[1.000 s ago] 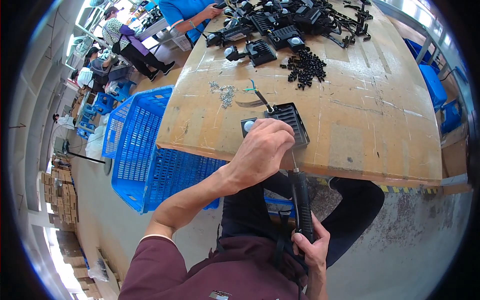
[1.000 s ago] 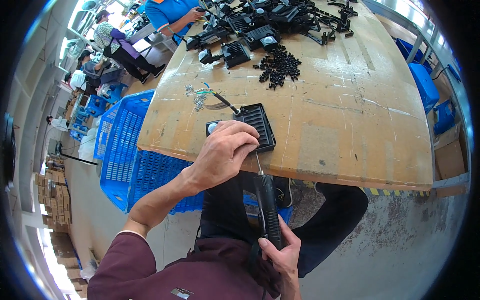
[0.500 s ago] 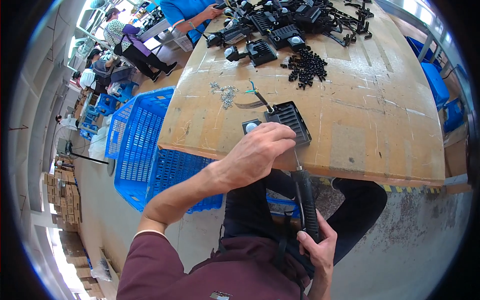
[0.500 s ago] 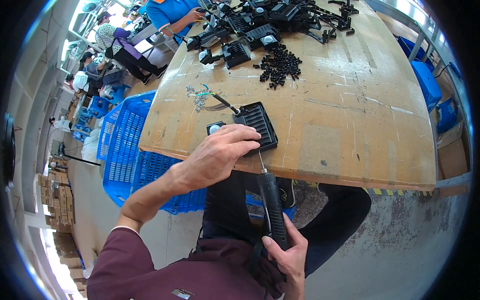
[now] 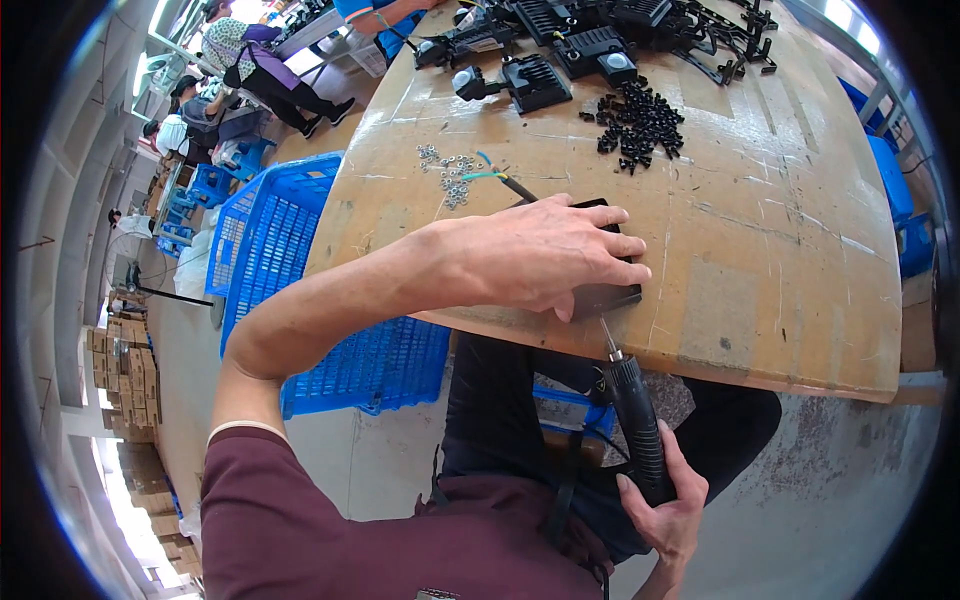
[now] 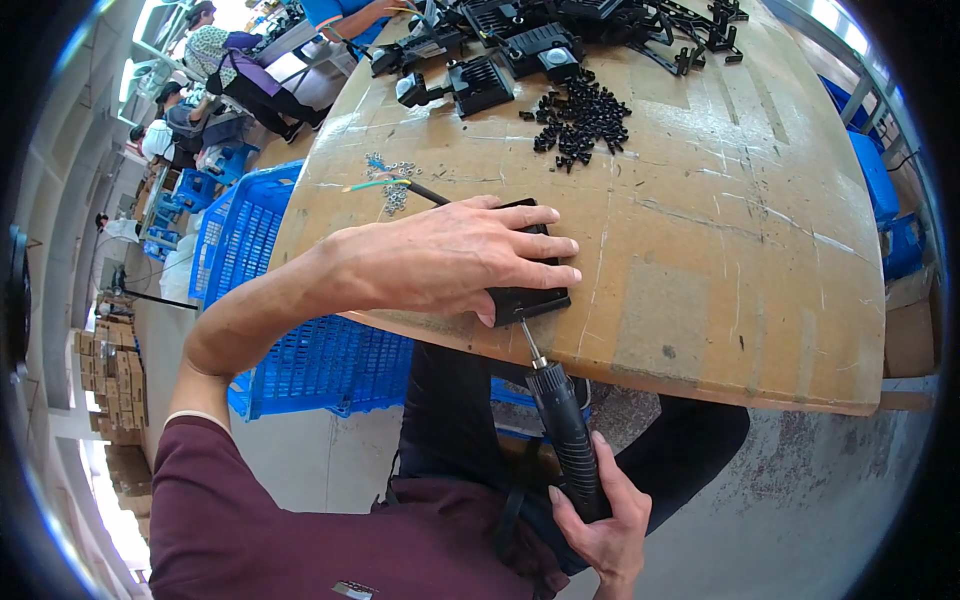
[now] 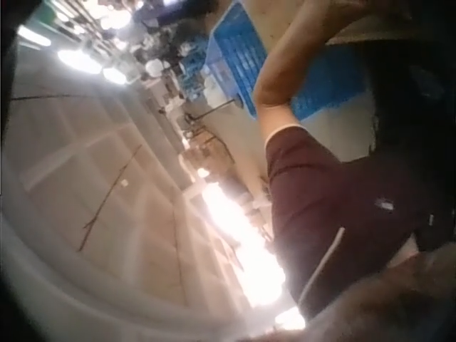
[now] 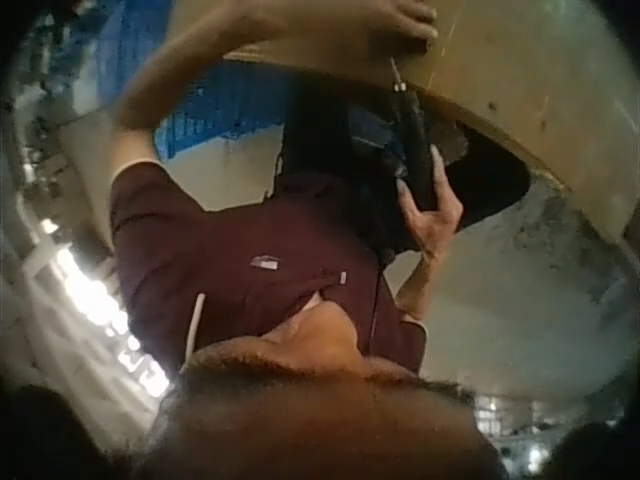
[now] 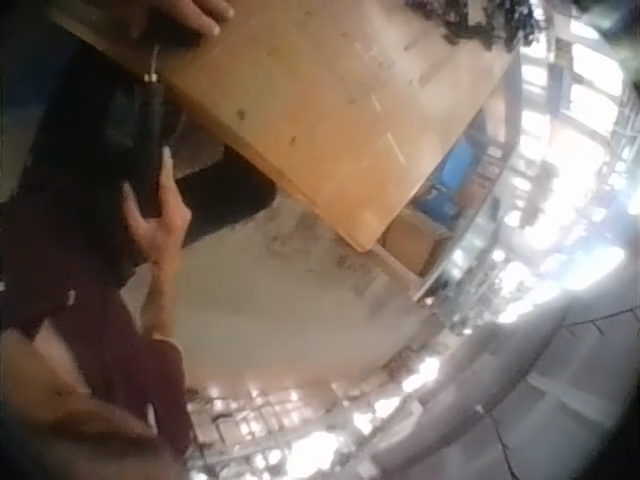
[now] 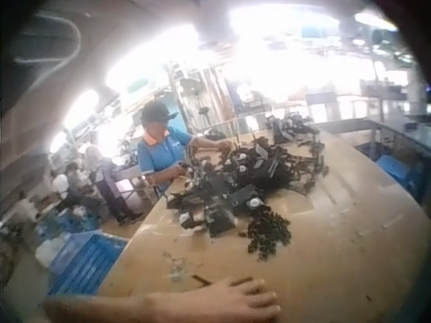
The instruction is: The person assembles electronic components by picking up a housing and a sensor, then using a power screwdriver to fasten them together. They pick up a bracket and screw it onto the housing before placing the completed unit into a blue crate.
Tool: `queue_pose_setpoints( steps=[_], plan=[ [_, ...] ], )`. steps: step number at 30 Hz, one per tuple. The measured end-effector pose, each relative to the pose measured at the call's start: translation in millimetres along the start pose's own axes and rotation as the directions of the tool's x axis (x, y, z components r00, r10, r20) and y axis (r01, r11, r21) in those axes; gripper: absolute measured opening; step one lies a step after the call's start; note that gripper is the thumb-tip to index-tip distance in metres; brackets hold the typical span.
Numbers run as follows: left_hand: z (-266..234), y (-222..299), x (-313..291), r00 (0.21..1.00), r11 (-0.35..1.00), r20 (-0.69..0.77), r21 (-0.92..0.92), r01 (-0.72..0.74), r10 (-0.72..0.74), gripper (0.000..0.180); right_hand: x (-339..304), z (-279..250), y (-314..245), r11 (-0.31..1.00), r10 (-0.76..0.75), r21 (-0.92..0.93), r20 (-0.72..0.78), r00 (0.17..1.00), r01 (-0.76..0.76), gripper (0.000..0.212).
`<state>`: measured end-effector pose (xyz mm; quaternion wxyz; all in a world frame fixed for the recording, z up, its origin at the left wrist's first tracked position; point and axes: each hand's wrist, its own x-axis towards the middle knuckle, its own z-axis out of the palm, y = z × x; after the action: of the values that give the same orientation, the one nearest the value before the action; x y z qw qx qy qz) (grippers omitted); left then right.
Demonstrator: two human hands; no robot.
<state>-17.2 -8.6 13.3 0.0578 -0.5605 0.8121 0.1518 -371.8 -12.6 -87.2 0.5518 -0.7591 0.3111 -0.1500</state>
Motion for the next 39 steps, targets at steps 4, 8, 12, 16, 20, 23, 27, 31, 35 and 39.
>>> queue_pose_setpoints(
  steps=[4,8,12,16,20,23,27,31,35,39],
  plan=[
    [3,-3,2,1.000,1.000,0.001,0.024,-0.016,0.016,0.085,1,-3,-5,0.994,-0.037,-0.102,-0.007,0.999,0.036,0.076],
    [9,-4,2,0.998,0.998,-0.055,0.057,-0.033,0.036,0.086,-3,-10,-28,0.912,0.269,0.308,0.051,0.962,-0.271,0.077],
    [7,-6,3,0.996,0.999,-0.075,0.038,-0.035,0.038,0.084,0,-10,-43,0.783,0.382,0.464,0.167,0.909,-0.415,0.072],
    [12,-7,2,0.991,0.993,-0.102,0.091,-0.071,0.080,0.078,7,-18,-49,0.971,0.181,0.136,0.106,0.978,-0.195,0.068],
    [17,-6,4,0.990,0.997,-0.132,0.066,-0.036,0.044,0.077,7,-14,-20,0.992,0.104,0.070,0.071,0.992,-0.109,0.075],
    [17,-5,5,0.989,0.995,-0.139,0.089,-0.039,0.052,0.077,5,-13,-16,0.999,-0.030,-0.017,0.023,0.999,0.031,0.071],
    [20,-8,2,0.989,0.995,-0.136,0.087,-0.041,0.052,0.074,18,-25,-53,0.979,0.191,0.044,0.120,0.974,-0.198,0.066],
    [19,-8,5,0.990,0.996,-0.132,0.076,-0.046,0.056,0.071,20,-33,-43,0.918,0.328,0.155,0.224,0.918,-0.366,0.066],
    [16,-6,5,0.988,0.997,-0.143,0.070,-0.043,0.053,0.071,20,-19,-26,0.987,0.025,0.158,0.093,0.995,-0.039,0.068],
    [11,-2,0,0.990,0.995,-0.135,0.095,-0.034,0.046,0.073,16,-24,-37,0.866,0.358,0.302,0.185,0.915,-0.400,0.070]
  ],
)
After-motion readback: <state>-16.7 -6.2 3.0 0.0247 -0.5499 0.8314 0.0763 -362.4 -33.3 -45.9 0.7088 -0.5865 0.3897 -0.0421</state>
